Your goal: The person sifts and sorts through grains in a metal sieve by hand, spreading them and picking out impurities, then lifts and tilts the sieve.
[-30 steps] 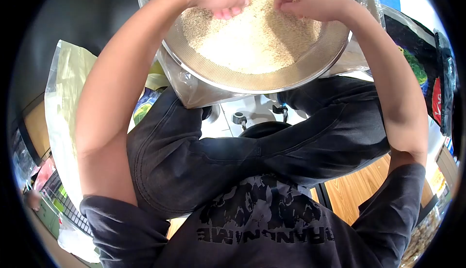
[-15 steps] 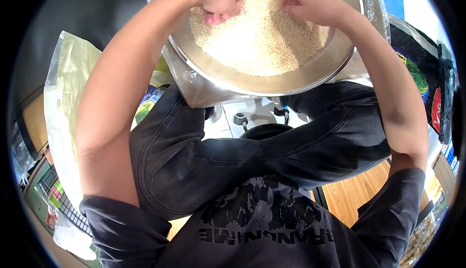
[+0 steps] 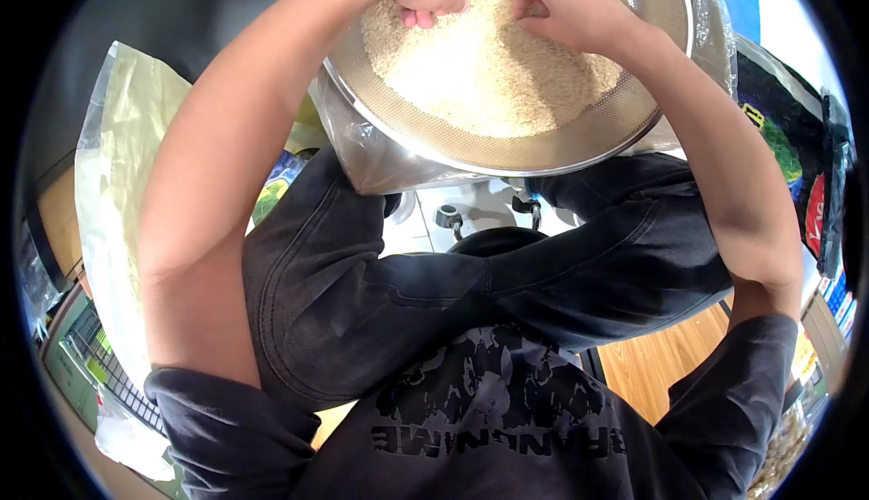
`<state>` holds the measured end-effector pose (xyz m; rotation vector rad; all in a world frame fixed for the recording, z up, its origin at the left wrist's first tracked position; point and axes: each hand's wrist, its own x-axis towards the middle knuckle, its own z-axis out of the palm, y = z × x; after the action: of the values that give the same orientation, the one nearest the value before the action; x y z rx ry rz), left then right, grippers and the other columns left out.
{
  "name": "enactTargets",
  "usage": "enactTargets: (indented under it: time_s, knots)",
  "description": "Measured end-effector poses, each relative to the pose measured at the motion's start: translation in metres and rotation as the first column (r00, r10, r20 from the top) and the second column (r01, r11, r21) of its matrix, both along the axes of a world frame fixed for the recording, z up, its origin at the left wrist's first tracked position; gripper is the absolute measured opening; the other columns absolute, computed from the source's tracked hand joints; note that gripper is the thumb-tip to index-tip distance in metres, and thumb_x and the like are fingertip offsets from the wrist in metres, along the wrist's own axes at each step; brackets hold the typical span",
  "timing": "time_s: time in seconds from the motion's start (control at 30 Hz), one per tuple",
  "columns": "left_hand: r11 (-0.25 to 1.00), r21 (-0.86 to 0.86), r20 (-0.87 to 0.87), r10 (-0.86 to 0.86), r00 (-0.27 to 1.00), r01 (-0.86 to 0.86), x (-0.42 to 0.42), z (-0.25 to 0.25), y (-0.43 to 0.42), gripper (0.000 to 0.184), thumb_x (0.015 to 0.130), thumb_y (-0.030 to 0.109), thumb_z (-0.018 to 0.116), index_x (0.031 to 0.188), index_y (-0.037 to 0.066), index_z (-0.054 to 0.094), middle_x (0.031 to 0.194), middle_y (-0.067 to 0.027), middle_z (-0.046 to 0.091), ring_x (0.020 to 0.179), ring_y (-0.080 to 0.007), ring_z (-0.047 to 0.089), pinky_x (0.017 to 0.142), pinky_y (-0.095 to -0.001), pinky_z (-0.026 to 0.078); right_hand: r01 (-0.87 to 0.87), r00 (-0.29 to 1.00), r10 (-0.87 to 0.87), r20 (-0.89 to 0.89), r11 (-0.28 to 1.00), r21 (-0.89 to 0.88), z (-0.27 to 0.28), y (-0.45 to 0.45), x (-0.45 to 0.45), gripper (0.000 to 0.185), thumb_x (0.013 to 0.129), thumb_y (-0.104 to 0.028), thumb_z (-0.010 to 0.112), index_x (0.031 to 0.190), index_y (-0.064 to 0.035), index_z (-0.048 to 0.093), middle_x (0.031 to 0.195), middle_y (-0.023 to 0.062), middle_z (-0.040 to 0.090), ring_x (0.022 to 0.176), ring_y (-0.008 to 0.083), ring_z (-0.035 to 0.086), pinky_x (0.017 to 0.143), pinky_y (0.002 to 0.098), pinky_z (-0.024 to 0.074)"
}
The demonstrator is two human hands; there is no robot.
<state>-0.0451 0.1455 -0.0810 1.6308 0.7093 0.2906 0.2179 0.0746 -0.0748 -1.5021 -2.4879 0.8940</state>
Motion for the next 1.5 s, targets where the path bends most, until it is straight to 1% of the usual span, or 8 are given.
enactTargets:
  time_s: [0.13, 0.33, 0.67, 0.97, 1.1, 1.17, 1.27, 1.5]
  knots:
    - [0.993, -0.036, -0.336, -0.114, 0.935, 0.109, 0.015, 0.011, 0.007, 0.039, 0.098, 0.015, 0.068, 0.135, 0.006, 0.064, 0.128, -0.0119, 0.067, 0.116, -0.0219, 0.064, 0.097, -0.0388, 0.055, 0.01, 0.999, -0.017, 0.047, 0.99, 0.14, -0.002, -0.003, -0.008, 0.025, 0.091, -0.019, 0.071, 0.112, -0.006, 0.073, 0.113, 0.016, 0.074, 0.1, 0.0264, 0.072, 0.09, 0.0386, 0.0563]
    - [0.938, -0.174, -0.727, -0.328, 0.603, 0.301, 0.049, 0.037, 0.02, 0.036, 0.097, 0.016, 0.068, 0.131, 0.005, 0.066, 0.124, -0.0132, 0.068, 0.112, -0.0223, 0.066, 0.095, -0.0387, 0.055, 0.021, 0.982, -0.02, 0.19, 1.0, -0.002, -0.018, 0.011, -0.01, 0.016, 0.086, -0.015, 0.076, 0.098, -0.0043, 0.074, 0.095, 0.0119, 0.075, 0.09, 0.0286, 0.073, 0.082, 0.0403, 0.0592]
    - [0.934, -0.126, -0.738, -0.313, 0.598, 0.333, 0.044, 0.014, 0.012, 0.023, 0.095, 0.017, 0.064, 0.114, 0.005, 0.068, 0.101, -0.0131, 0.072, 0.089, -0.0232, 0.069, 0.078, -0.0396, 0.058, -0.137, 0.988, 0.134, 0.082, 0.99, 0.035, 0.024, 0.0, -0.013, 0.013, 0.087, -0.011, 0.07, 0.098, -0.004, 0.07, 0.096, 0.0142, 0.072, 0.091, 0.0323, 0.071, 0.081, 0.0445, 0.0578]
    - [0.942, 0.027, -0.793, -0.183, 0.581, 0.334, 0.048, 0.05, 0.011, 0.018, 0.095, 0.018, 0.057, 0.1, 0.004, 0.067, 0.079, -0.0118, 0.072, 0.064, -0.0245, 0.069, 0.063, -0.0409, 0.057, -0.007, 0.958, -0.004, 0.287, 0.999, 0.039, -0.015, 0.004, -0.018, 0.011, 0.088, -0.012, 0.067, 0.092, -0.0026, 0.064, 0.093, 0.0145, 0.069, 0.091, 0.0342, 0.069, 0.082, 0.046, 0.0569]
    - [0.904, 0.039, -0.782, -0.237, 0.577, 0.425, 0.034, 0.084, 0.021, 0.02, 0.094, 0.017, 0.055, 0.101, 0.003, 0.068, 0.081, -0.0121, 0.073, 0.068, -0.0248, 0.071, 0.065, -0.0403, 0.057, 0.061, 0.94, -0.053, 0.338, 0.998, -0.012, -0.005, 0.001, -0.026, 0.01, 0.088, -0.013, 0.066, 0.091, -0.0033, 0.066, 0.095, 0.015, 0.07, 0.091, 0.0339, 0.07, 0.083, 0.0453, 0.0577]
    - [0.899, 0.204, -0.681, -0.153, 0.716, 0.387, 0.023, 0.1, 0.019, 0.024, 0.094, 0.016, 0.053, 0.103, 0.002, 0.07, 0.084, -0.0142, 0.074, 0.074, -0.0264, 0.073, 0.069, -0.04, 0.057, 0.08, 0.941, -0.077, 0.328, 0.997, 0.006, -0.007, 0.001, -0.026, 0.009, 0.088, -0.012, 0.066, 0.09, -0.0035, 0.067, 0.095, 0.0152, 0.071, 0.09, 0.0337, 0.07, 0.083, 0.0451, 0.0579]
    - [0.857, 0.213, -0.835, -0.089, 0.542, 0.47, 0.032, 0.145, 0.017, 0.029, 0.095, 0.017, 0.051, 0.105, 0.0, 0.072, 0.089, -0.0166, 0.076, 0.079, -0.0276, 0.074, 0.073, -0.0409, 0.057, 0.071, 0.956, -0.072, 0.284, 0.997, 0.013, -0.015, 0.003, -0.023, 0.01, 0.088, -0.013, 0.066, 0.088, -0.0035, 0.068, 0.095, 0.0156, 0.071, 0.09, 0.0336, 0.071, 0.082, 0.0455, 0.0581]
    - [0.835, 0.402, -0.742, 0.058, 0.668, 0.375, 0.02, 0.203, -0.015, 0.037, 0.098, 0.028, 0.051, 0.106, -0.001, 0.072, 0.096, -0.0229, 0.075, 0.086, -0.0358, 0.073, 0.08, -0.0457, 0.056, 0.119, 0.991, -0.118, 0.059, 0.993, -0.019, -0.007, 0.01, -0.009, 0.014, 0.087, -0.014, 0.067, 0.091, -0.0025, 0.072, 0.081, 0.0139, 0.068, 0.077, 0.0277, 0.067, 0.074, 0.0412, 0.0542]
